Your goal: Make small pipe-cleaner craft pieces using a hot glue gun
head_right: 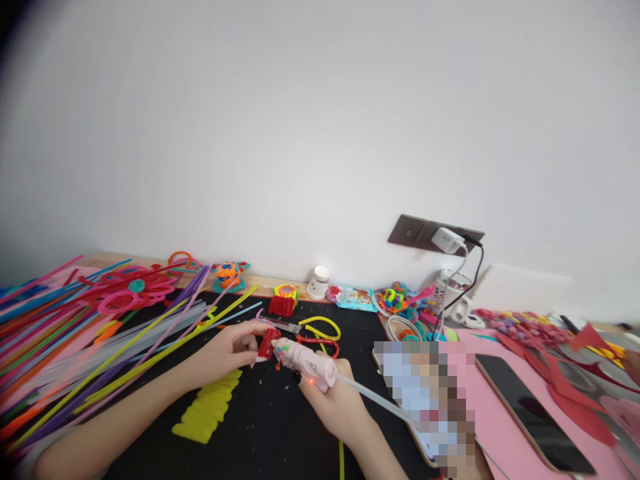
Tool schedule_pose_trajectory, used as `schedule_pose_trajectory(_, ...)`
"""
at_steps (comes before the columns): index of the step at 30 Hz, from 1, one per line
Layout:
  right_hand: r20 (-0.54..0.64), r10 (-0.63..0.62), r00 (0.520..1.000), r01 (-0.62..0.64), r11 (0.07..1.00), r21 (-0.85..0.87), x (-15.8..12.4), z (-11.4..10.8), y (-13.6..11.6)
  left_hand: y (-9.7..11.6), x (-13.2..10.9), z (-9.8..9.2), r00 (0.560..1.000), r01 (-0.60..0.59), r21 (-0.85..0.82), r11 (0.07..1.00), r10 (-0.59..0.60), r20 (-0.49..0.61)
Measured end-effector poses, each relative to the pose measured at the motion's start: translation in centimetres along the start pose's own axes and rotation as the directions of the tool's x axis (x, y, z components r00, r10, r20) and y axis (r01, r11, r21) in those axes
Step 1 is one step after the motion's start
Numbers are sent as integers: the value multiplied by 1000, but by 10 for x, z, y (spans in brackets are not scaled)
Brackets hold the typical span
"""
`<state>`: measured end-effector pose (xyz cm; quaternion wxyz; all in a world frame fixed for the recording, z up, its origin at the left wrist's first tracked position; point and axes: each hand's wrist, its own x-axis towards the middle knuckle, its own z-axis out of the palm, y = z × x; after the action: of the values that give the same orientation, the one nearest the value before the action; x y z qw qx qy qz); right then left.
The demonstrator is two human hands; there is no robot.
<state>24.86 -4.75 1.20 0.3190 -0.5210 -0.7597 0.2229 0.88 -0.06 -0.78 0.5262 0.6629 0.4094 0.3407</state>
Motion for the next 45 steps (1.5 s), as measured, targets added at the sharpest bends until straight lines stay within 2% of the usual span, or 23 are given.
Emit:
schedule_pose_trajectory(5,-92,31,995,-35,999,-33,0,2,6,0,0,0,1000,-19,-10,1000,19,17)
schedule_pose_trajectory(13,-26,-3,1000,4,1000,15,-2,1,1,-2,1,0,1000,0,-18,1000,0,-14)
schedule_pose_trajectory(16,-32,9,999,-8,1000,10,-2,1,3,-4,0,0,999,-28,34,999,29,-31)
schedule_pose_trajectory(22,-116,74,991,-78,996,-37,-1,1,9,-5,-1,0,989,-130,174,976,141,-51)
schedule_pose_trajectory(31,-30,35,999,-36,999,-26,0,1,5,-3,-3,-1,962,-235,273,933,264,-75)
schedule_pose_trajectory(36,-21,26,999,-27,998,-51,1,2,2,-3,-3,-1,956,-254,329,909,288,-59)
schedule_pose_trajectory(42,76,4,997,0,998,-56,3,0,-2,-4,-3,-1,942,-283,366,886,329,-67)
schedule_pose_trajectory(45,61,-15,998,20,997,-78,3,-1,-4,-5,-3,-1,944,-269,367,890,319,-81)
